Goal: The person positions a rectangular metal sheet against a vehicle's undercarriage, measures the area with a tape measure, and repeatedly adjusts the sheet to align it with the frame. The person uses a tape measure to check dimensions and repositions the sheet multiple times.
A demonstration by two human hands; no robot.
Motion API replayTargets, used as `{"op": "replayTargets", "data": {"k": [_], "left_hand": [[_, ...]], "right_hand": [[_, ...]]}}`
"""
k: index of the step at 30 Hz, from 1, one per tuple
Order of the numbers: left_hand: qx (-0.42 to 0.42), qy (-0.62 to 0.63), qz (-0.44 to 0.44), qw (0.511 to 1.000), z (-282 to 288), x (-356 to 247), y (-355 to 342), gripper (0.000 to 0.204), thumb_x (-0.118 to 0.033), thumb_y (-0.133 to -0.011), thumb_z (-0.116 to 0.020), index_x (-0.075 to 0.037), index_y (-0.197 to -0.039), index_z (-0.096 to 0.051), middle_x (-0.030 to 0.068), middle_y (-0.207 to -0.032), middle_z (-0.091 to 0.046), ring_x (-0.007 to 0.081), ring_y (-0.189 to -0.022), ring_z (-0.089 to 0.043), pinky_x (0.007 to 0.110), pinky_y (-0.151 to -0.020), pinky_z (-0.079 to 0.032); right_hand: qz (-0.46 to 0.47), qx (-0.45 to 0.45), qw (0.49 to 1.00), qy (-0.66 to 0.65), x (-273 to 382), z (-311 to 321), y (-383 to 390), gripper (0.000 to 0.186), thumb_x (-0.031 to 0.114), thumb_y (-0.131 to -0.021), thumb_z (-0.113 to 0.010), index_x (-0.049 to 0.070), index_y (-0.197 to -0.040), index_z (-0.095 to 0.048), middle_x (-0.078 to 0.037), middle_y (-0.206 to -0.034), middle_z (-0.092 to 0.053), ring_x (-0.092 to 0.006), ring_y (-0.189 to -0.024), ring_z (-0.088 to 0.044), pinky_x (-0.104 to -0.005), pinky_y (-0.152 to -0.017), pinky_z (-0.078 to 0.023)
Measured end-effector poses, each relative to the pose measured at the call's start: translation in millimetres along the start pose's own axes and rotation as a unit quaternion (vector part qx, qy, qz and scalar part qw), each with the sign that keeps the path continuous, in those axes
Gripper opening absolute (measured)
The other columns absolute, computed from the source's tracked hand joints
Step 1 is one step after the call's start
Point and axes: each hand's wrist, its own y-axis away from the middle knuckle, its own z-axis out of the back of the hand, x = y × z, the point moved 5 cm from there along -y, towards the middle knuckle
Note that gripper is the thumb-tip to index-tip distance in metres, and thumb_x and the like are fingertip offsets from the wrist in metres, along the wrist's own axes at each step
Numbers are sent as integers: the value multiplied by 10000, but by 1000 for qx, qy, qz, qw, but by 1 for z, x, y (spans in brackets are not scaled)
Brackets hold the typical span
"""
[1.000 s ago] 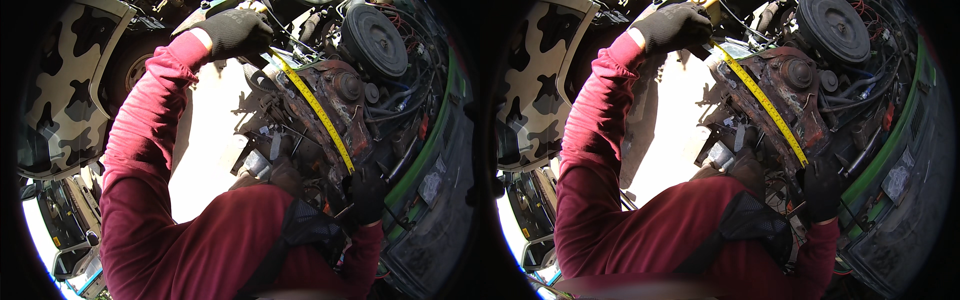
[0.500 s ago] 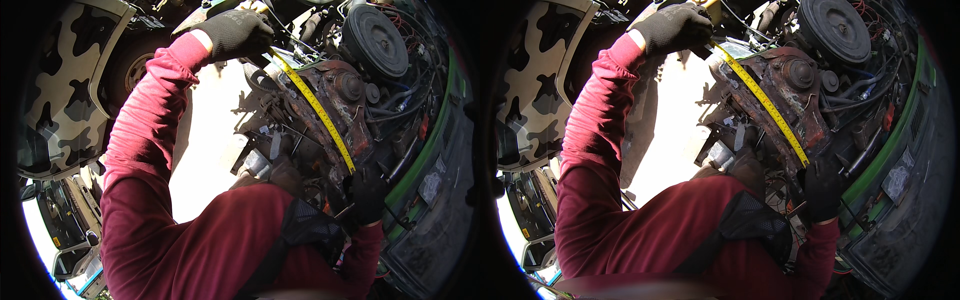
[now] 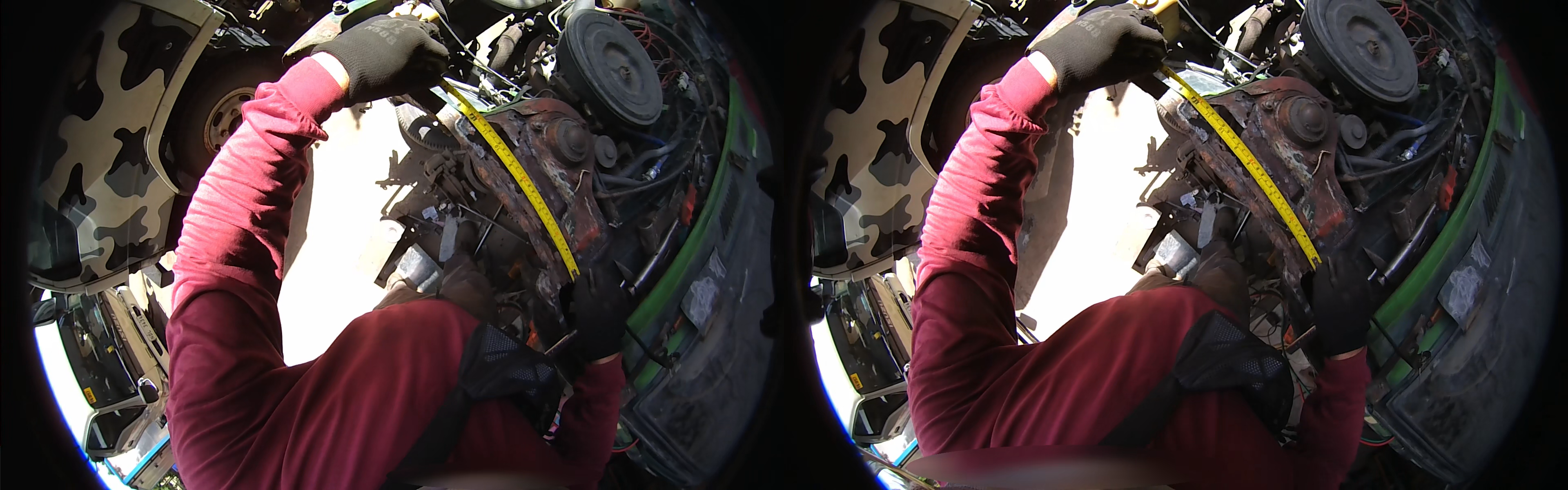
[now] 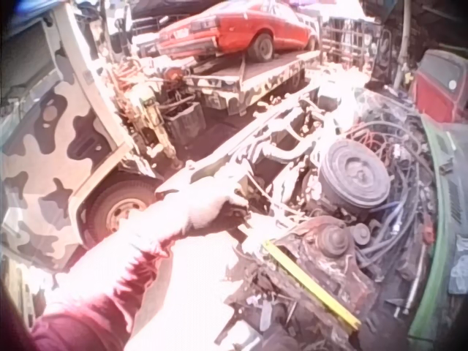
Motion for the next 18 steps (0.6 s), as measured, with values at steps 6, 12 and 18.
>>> {"op": "replayTargets", "data": {"k": [6, 12, 18], "left_hand": [[-62, -80, -8, 995, 33, -19, 30, 114, -258, -972, -736, -146, -981, -758, 127, -969, -722, 330, -981, -731, 464, -876, -585], [-42, -72, 43, 996, 62, -30, 100, 131, -260, -963, -750, -145, -1018, -780, 131, -1030, -718, 331, -1042, -719, 464, -918, -578], [-23, 5, 56, 998, 42, -64, 212, 170, -184, -942, -800, -63, -1047, -741, 149, -1038, -669, 372, -1036, -671, 471, -926, -550]], "right_hand": [[10, -55, 998, -10, 15, 2, 8, 79, 10, -888, -698, 10, -961, -665, -158, -1014, -640, -340, -941, -669, -439, -783, -541], [43, -89, 991, -85, 51, 29, 17, 151, 49, -871, -750, -2, -973, -650, -152, -1027, -644, -339, -908, -674, -428, -758, -552], [89, -131, 986, -50, 129, 48, 53, 269, 175, -903, -859, 15, -954, -648, -137, -1009, -637, -303, -895, -688, -403, -733, -560]]}}
